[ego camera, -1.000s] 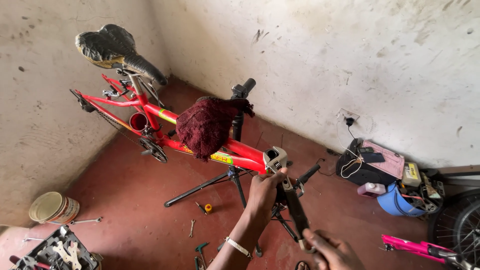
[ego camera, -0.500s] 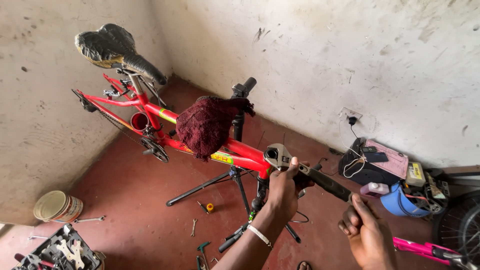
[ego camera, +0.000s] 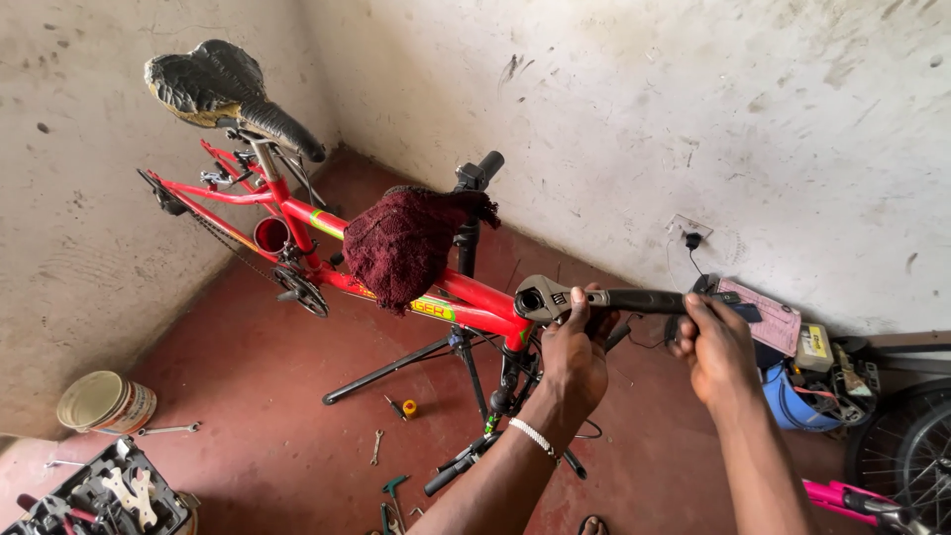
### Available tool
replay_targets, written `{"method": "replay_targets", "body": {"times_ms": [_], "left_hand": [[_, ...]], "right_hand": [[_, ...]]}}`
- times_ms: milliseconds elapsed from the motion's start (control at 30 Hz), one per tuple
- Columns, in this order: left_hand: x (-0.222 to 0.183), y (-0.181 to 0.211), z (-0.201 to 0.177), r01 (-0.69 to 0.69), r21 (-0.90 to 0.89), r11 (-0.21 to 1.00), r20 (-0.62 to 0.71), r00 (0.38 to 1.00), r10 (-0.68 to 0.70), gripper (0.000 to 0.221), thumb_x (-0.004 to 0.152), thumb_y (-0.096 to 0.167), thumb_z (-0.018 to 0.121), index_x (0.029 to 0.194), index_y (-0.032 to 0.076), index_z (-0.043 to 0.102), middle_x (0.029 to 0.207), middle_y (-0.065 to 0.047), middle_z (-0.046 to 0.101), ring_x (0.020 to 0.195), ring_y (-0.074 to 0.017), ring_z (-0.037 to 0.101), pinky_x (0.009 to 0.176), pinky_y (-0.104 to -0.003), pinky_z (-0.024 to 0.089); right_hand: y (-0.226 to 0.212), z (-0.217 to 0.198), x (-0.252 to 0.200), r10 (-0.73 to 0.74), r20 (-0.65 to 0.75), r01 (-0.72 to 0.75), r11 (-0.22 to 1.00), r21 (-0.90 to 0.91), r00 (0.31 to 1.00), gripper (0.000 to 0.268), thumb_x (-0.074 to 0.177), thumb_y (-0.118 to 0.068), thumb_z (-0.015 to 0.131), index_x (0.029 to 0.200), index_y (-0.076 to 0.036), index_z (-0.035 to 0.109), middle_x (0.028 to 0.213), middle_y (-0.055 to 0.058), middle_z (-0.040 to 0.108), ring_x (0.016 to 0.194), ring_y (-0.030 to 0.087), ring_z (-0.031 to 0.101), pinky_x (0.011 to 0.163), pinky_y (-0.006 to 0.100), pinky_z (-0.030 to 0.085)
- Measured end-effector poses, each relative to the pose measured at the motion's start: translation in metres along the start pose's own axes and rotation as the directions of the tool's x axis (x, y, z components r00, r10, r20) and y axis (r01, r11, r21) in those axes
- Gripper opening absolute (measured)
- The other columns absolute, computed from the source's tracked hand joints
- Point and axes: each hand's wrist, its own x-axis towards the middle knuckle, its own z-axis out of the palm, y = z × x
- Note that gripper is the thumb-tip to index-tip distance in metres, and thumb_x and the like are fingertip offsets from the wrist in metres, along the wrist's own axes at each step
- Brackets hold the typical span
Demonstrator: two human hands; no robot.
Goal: The person is using an adjustable wrench to work on the headset of a bicycle frame mounted on a stand, eventually pulling on the fork assembly.
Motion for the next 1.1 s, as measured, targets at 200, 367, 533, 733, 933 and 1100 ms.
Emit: {"method": "replay_targets", "body": {"times_ms": [200,367,533,733,933,1100], "left_hand": [[0.027,-0.020,-0.010,-0.050,0.109,0.993,0.008,0.999,0.049,0.074,0.091,0.029,0.065,0.126,-0.005,0.009,0.107,-0.016,0.069,0.081,-0.0287,0.066,0.079,-0.051,0.048],[-0.040,0.012,0.012,-0.001,0.155,0.988,0.071,0.997,-0.010,0.034,0.092,0.024,0.059,0.110,-0.004,0.055,0.090,-0.013,0.065,0.074,-0.0192,0.062,0.077,-0.031,0.051],[-0.062,0.028,-0.003,-0.031,0.277,0.960,0.161,0.987,-0.015,0.031,0.091,0.020,0.058,0.099,-0.009,0.065,0.079,-0.011,0.060,0.068,-0.0160,0.056,0.067,-0.028,0.049],[-0.075,0.049,-0.013,-0.069,0.483,0.873,0.193,0.981,-0.029,0.030,0.091,0.021,0.058,0.085,-0.006,0.068,0.070,-0.009,0.057,0.060,-0.0134,0.049,0.060,-0.024,0.043],[-0.088,0.077,-0.008,-0.017,0.711,0.703,0.056,0.998,-0.033,0.042,0.088,0.033,0.058,0.076,-0.005,0.071,0.064,-0.006,0.052,0.057,-0.0119,0.043,0.054,-0.024,0.034],[-0.091,0.090,-0.008,-0.025,0.738,0.675,0.031,1.000,0.002,0.037,0.088,0.028,0.058,0.074,-0.004,0.070,0.068,-0.008,0.060,0.060,-0.0121,0.047,0.057,-0.023,0.036]], "right_hand": [[-0.018,0.012,0.005,-0.031,-0.008,0.031,0.999,0.029,0.999,0.010,0.096,-0.018,0.056,0.088,-0.014,0.054,0.052,0.005,0.036,0.039,0.015,0.037,0.040,0.029,0.037],[-0.031,-0.006,-0.034,-0.027,0.009,0.027,0.999,0.038,1.000,0.007,0.097,-0.018,0.053,0.094,-0.012,0.055,0.056,0.001,0.039,0.042,0.011,0.036,0.041,0.025,0.033],[-0.011,-0.047,-0.065,0.086,0.194,-0.091,0.996,0.016,0.977,0.022,0.095,-0.033,0.056,0.090,-0.012,0.049,0.060,0.001,0.044,0.043,0.010,0.037,0.039,0.028,0.033],[0.021,-0.052,-0.103,0.443,0.383,-0.372,0.895,-0.247,0.811,0.054,0.082,-0.036,0.059,0.093,0.017,0.067,0.052,0.015,0.047,0.034,0.018,0.035,0.028,0.029,0.022],[0.026,-0.007,-0.157,0.477,0.547,-0.424,0.876,-0.231,0.688,0.044,0.085,-0.029,0.051,0.104,0.009,0.062,0.056,0.026,0.064,0.043,0.033,0.060,0.033,0.031,0.029],[0.012,0.018,-0.171,0.510,0.478,-0.448,0.860,-0.245,0.716,0.042,0.088,-0.026,0.048,0.105,0.009,0.064,0.055,0.028,0.064,0.038,0.024,0.044,0.035,0.030,0.024]]}}
